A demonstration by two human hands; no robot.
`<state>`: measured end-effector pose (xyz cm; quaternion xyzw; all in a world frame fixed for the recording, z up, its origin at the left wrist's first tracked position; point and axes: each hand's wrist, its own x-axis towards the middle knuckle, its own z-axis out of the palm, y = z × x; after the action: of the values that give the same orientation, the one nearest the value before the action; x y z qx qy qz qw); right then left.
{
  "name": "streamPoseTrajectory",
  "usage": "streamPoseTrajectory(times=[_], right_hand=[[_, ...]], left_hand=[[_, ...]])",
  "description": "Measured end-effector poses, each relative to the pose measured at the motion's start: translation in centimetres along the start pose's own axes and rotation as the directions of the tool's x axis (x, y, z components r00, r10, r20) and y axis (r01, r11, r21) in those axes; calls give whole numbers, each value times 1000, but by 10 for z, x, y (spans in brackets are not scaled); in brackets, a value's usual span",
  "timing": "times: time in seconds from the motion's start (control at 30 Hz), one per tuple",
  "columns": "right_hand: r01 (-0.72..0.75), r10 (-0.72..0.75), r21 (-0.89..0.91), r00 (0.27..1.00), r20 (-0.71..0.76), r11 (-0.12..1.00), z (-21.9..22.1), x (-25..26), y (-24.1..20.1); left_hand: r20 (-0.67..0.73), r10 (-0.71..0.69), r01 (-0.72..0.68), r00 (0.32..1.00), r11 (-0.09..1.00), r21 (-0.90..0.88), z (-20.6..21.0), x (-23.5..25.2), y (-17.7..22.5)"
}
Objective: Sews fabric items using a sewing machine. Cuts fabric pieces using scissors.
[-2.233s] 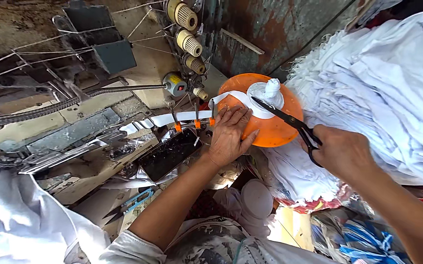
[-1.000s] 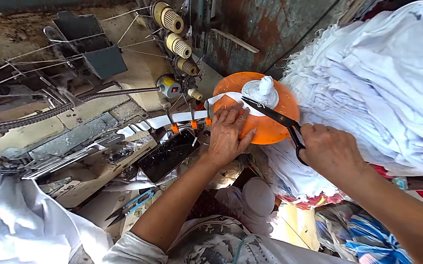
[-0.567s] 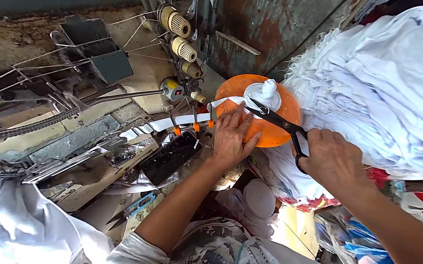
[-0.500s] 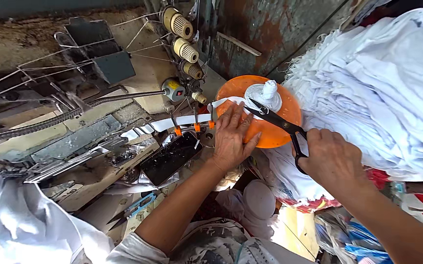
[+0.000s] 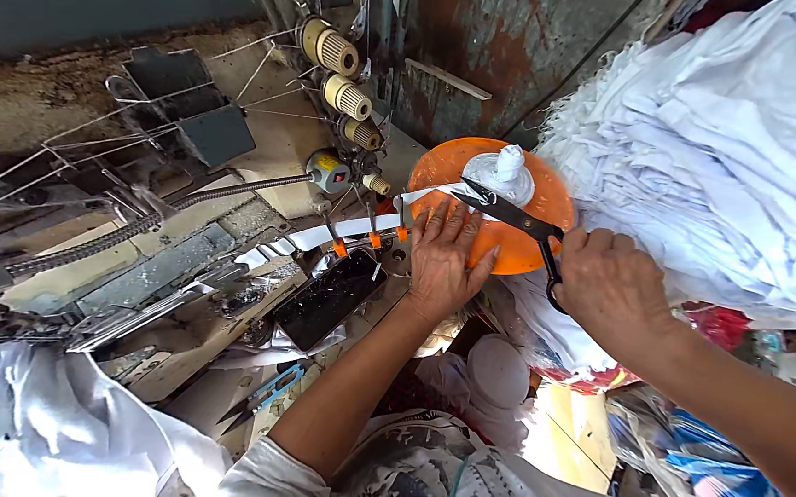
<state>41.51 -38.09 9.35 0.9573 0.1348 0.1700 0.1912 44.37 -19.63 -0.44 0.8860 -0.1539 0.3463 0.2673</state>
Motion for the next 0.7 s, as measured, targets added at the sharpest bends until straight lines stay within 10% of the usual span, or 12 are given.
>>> streamPoseTrajectory(times=[0.37, 0.7], right_hand=[[106, -106, 26, 994, -6, 994, -4, 0, 9], [-45, 8, 464, 997, 83, 885, -3, 0, 67]], left_hand=[[37, -7, 6, 999, 1000, 12, -4, 2, 2], [60, 13, -13, 998, 1000, 9, -5, 3, -3]])
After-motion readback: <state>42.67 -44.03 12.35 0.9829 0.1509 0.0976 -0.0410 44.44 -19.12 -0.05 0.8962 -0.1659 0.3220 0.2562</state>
